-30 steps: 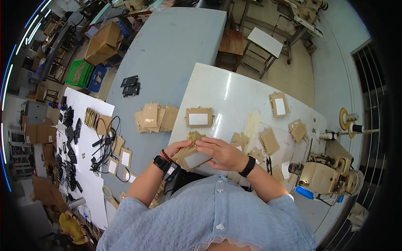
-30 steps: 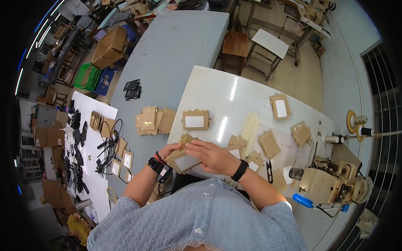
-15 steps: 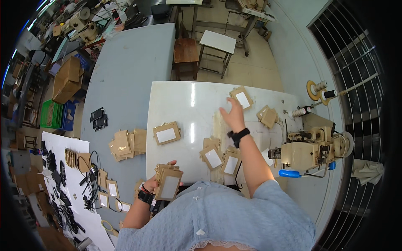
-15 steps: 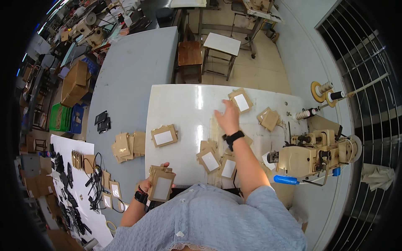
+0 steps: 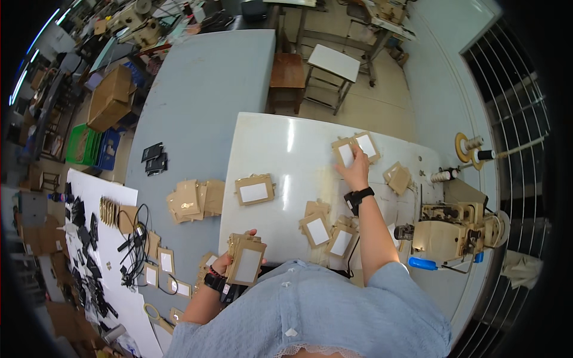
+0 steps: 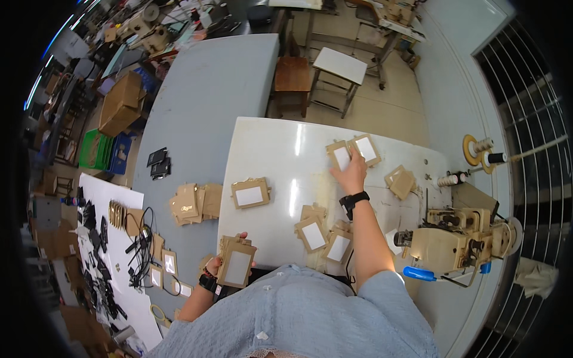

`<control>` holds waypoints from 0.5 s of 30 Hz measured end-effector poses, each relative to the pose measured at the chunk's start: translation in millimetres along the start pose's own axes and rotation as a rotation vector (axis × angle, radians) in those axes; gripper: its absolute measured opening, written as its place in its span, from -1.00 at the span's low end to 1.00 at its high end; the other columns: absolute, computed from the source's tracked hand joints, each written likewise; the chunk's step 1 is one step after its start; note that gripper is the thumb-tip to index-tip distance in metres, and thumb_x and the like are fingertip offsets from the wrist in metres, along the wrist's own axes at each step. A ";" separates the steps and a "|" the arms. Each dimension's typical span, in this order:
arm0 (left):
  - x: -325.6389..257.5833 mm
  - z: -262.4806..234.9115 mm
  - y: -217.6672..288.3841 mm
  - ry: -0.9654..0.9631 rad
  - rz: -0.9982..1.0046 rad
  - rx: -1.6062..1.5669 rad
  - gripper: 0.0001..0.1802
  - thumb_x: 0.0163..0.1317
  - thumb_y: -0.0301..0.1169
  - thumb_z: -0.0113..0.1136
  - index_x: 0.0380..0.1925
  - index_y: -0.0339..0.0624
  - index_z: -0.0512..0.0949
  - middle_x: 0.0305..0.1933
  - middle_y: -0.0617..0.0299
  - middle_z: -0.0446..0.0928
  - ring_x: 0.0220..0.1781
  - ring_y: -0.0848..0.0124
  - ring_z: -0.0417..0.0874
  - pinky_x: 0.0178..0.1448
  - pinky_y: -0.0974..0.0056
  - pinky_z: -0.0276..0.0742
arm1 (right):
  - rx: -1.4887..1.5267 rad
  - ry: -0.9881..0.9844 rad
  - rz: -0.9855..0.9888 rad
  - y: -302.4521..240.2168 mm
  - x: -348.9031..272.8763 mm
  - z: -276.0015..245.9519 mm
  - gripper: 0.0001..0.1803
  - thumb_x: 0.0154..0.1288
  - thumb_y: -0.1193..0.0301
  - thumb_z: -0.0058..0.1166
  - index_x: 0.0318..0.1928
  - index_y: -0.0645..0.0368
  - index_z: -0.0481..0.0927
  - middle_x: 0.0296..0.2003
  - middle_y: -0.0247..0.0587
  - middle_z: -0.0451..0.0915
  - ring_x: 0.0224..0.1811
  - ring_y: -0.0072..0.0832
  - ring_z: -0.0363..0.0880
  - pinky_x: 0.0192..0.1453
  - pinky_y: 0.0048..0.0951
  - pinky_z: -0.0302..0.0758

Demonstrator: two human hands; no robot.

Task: The person assembles small cardboard frames by inserting white rectangular inserts into the center of the cardboard pieces. They handle the frames one by one, picking them up from a pile, inserting the white piece, and placing the completed unit into a separate stack on the table.

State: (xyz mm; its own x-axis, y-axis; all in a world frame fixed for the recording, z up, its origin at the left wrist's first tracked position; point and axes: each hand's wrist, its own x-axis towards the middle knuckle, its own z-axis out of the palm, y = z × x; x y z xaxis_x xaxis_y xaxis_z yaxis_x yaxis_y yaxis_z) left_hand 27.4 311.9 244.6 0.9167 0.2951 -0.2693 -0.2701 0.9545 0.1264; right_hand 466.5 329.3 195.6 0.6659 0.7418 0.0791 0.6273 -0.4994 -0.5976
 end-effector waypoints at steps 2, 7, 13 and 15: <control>-2.0 -2.7 -2.7 -0.010 0.037 -0.029 0.26 -0.19 -0.18 0.59 0.45 0.13 -0.09 0.31 0.02 0.29 0.22 -0.10 0.46 0.14 -0.12 0.55 | 0.126 -0.199 -0.274 -55.9 -21.6 8.3 -0.12 -0.25 0.40 0.49 0.20 0.11 0.36 0.03 -0.04 0.42 0.12 -0.09 0.37 0.22 -0.20 0.35; 0.9 -5.0 -2.0 -0.037 0.048 -0.058 0.24 -0.17 -0.19 0.57 0.45 0.13 -0.09 0.31 0.00 0.28 0.22 -0.09 0.45 0.12 -0.09 0.57 | 0.134 -0.476 -0.676 -139.7 -75.0 62.6 -0.20 -0.20 0.39 0.43 0.17 0.04 0.41 0.06 -0.15 0.39 0.15 -0.19 0.32 0.17 -0.16 0.21; -13.6 -13.7 -0.9 0.003 0.104 -0.023 0.23 -0.16 -0.19 0.56 0.44 0.16 -0.09 0.30 -0.02 0.27 0.21 -0.10 0.44 0.13 -0.15 0.55 | -0.061 -0.579 -0.830 -154.4 -80.6 99.6 -0.11 -0.26 0.24 0.51 0.19 -0.05 0.39 0.15 -0.19 0.36 0.26 -0.27 0.26 0.24 -0.13 0.16; -15.6 -17.4 -1.1 -0.018 0.117 -0.032 0.21 -0.15 -0.16 0.56 0.44 0.18 -0.08 0.30 -0.02 0.26 0.21 -0.10 0.44 0.13 -0.19 0.55 | 0.003 -0.400 -0.717 -147.4 -66.2 79.4 -0.13 -0.23 0.16 0.49 0.19 -0.03 0.40 0.15 -0.17 0.36 0.28 -0.26 0.24 0.26 -0.07 0.13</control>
State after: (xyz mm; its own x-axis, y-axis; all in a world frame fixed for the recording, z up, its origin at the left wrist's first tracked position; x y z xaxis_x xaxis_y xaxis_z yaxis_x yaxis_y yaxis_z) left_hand 8.3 307.0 232.1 0.8834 0.4042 -0.2371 -0.3848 0.9145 0.1253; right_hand 297.9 389.3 215.1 -0.0916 0.9840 0.1526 0.8441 0.1580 -0.5123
